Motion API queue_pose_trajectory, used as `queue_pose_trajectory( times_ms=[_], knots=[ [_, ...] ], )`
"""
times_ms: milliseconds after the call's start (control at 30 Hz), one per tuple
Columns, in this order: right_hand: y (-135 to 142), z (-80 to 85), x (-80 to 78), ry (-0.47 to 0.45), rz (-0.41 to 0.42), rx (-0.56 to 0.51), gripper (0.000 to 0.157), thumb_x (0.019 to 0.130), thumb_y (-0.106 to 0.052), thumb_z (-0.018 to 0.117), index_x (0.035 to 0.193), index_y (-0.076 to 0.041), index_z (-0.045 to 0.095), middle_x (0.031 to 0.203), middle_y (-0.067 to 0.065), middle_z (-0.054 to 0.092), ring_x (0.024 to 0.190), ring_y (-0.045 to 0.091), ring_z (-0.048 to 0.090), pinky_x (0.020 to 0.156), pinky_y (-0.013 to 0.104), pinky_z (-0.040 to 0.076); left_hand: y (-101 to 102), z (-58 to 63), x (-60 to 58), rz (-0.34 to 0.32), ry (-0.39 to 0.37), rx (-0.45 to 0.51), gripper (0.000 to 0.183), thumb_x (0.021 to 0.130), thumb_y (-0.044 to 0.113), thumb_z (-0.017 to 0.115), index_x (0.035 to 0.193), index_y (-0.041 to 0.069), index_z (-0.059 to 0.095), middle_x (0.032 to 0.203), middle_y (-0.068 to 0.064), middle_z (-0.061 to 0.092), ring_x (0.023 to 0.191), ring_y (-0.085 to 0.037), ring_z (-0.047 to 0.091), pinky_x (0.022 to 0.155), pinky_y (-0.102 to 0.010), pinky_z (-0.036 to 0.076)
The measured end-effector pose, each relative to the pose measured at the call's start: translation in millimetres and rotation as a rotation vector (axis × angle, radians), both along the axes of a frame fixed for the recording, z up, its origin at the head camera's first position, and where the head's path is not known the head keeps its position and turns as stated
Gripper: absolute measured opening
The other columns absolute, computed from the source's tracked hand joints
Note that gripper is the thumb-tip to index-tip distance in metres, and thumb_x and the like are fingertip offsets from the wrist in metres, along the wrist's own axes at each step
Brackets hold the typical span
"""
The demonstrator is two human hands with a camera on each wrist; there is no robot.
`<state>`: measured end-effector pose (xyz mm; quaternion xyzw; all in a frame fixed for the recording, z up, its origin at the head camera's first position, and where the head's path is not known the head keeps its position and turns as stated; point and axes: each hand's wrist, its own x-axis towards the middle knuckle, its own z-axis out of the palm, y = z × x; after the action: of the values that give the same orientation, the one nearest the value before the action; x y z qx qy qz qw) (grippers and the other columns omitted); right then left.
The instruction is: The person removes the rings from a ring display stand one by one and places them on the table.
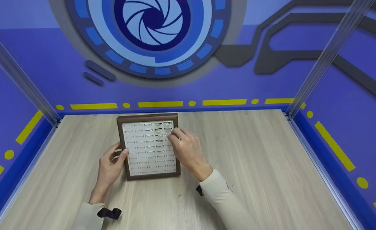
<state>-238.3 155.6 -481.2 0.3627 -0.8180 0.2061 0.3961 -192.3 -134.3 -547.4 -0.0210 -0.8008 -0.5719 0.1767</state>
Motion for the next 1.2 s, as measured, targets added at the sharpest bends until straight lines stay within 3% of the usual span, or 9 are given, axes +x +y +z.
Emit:
queue_pose_trajectory(
  times_ms=[467, 1000, 1200],
  knots=[
    [10, -0.4, 6.2, 0.020, 0.026, -0.028, 0.013, 0.086, 0.007, 0.081, 0.091, -0.004, 0.076, 0.088, 0.005, 0.069, 0.075, 0.023, 0.067, 0.058, 0.037, 0.056, 0, -0.9, 0.1, 0.000, 0.018, 0.005, 0.042, 0.104, 0.020, 0.073, 0.142, 0.005, 0.066, 0.124, -0.010, 0.071, 0.108, -0.027, 0.073, 0.095, -0.044, 0.063],
    [35, -9.2, 12.8, -0.037, -0.003, 0.012, 0.014, 0.086, 0.006, 0.083, 0.090, -0.005, 0.076, 0.089, 0.003, 0.069, 0.075, 0.022, 0.068, 0.061, 0.035, 0.058, -1, -1.0, 0.0, -0.004, 0.022, -0.003, 0.042, 0.104, 0.020, 0.072, 0.143, 0.006, 0.065, 0.123, -0.010, 0.070, 0.108, -0.025, 0.073, 0.095, -0.043, 0.063],
    [47, -14.1, 13.4, -0.054, -0.009, 0.033, 0.007, 0.097, 0.000, 0.076, 0.091, -0.003, 0.077, 0.090, 0.005, 0.070, 0.077, 0.023, 0.068, 0.064, 0.037, 0.059, 0, -1.7, -0.7, 0.001, 0.026, -0.009, 0.042, 0.104, 0.019, 0.073, 0.143, 0.005, 0.065, 0.123, -0.010, 0.070, 0.108, -0.025, 0.073, 0.095, -0.042, 0.063]
  ],
)
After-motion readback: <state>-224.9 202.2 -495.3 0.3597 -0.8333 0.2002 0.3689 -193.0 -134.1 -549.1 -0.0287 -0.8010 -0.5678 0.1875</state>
